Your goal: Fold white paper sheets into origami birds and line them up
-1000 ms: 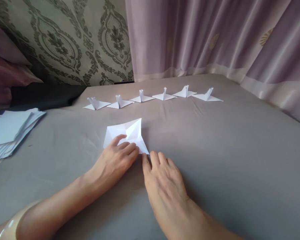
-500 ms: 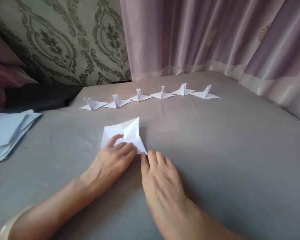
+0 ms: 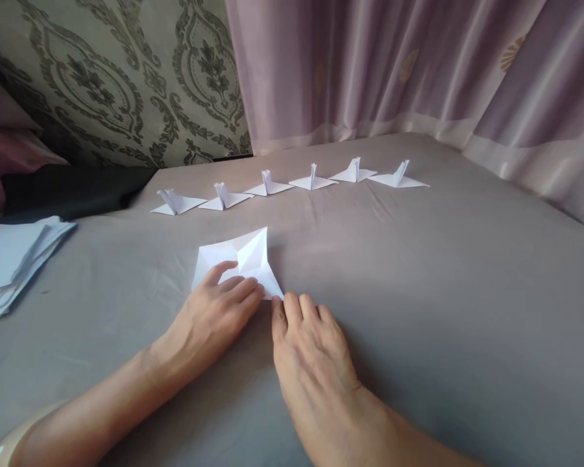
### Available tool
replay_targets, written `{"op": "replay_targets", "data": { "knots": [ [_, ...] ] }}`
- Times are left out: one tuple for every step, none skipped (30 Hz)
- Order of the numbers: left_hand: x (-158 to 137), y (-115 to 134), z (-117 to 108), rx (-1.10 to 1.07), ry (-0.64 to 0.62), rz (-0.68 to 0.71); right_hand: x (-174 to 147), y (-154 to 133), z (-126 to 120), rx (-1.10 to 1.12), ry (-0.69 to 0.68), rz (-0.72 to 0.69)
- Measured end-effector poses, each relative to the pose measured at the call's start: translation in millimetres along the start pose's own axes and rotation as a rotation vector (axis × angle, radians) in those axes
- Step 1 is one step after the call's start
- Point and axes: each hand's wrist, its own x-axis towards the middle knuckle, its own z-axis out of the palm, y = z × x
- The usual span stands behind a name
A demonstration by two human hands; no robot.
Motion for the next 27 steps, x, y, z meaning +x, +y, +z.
{"op": "replay_targets", "data": {
  "knots": [
    [0,0,0,0.0,-0.004,0.001,1,0,-1,-0.004,-0.002,-0.003],
    [0,0,0,0.001,-0.006,0.0,1,0,-2,-0.005,-0.005,0.0],
    [0,0,0,0.003,-0.009,-0.001,2,1,-3,-0.001,-0.009,0.005],
    [0,-1,-1,0.006,-0.009,-0.002,3,1,-3,0.004,-0.012,0.011],
    [0,-1,0,0.007,-0.007,-0.003,4,1,-4,0.011,-0.016,0.016],
    [0,-1,0,0.006,-0.004,-0.002,4,1,-4,0.018,-0.016,0.017],
    [0,-1,0,0.003,0.0,-0.001,4,2,-4,0.024,-0.013,0.017],
    [0,-1,0,0.0,0.006,0.0,4,2,-4,0.028,-0.007,0.016],
    [0,-1,0,-0.003,0.012,0.001,3,2,-4,0.027,0.002,0.012],
    [0,-1,0,-0.005,0.015,0.002,3,2,-4,0.027,0.003,0.005],
    [1,-1,0,-0.008,0.016,0.002,2,2,-4,0.026,0.009,0.006],
    [1,-1,0,-0.01,0.015,0.002,1,2,-5,0.025,0.01,0.013],
    [1,-1,0,-0.013,0.014,0.002,1,2,-5,0.026,0.008,0.021],
    [1,-1,0,-0.016,0.013,0.001,1,1,-6,0.029,0.004,0.028],
    [1,-1,0,-0.021,0.013,0.0,2,1,-6,0.033,0.001,0.039],
    [1,-1,0,-0.025,0.014,-0.002,3,2,-6,0.037,-0.002,0.044],
    [1,-1,0,-0.029,0.015,-0.004,4,2,-6,0.039,-0.005,0.047],
    [1,-1,0,-0.031,0.015,-0.008,6,2,-6,0.042,-0.012,0.05],
    [1,-1,0,-0.034,0.014,-0.011,8,2,-6,0.043,-0.017,0.056],
    [0,-1,0,-0.036,0.011,-0.012,9,3,-6,0.045,-0.03,0.063],
    [0,-1,0,-0.039,0.008,-0.012,9,3,-6,0.049,-0.047,0.067],
    [0,-2,0,-0.042,0.005,-0.011,9,3,-5,0.053,-0.061,0.074],
    [-1,-2,0,-0.045,0.0,-0.008,7,2,-5,0.056,-0.067,0.077],
    [-1,-2,0,-0.047,-0.002,-0.006,5,2,-5,0.057,-0.058,0.068],
    [-1,-2,0,-0.045,-0.003,-0.004,2,2,-4,0.058,-0.042,0.052],
    [-1,-2,0,-0.04,-0.001,-0.004,-1,3,-4,0.06,-0.018,0.027],
    [-1,-2,0,-0.033,0.004,-0.003,-4,4,-3,0.067,-0.006,0.009]
  ]
}}
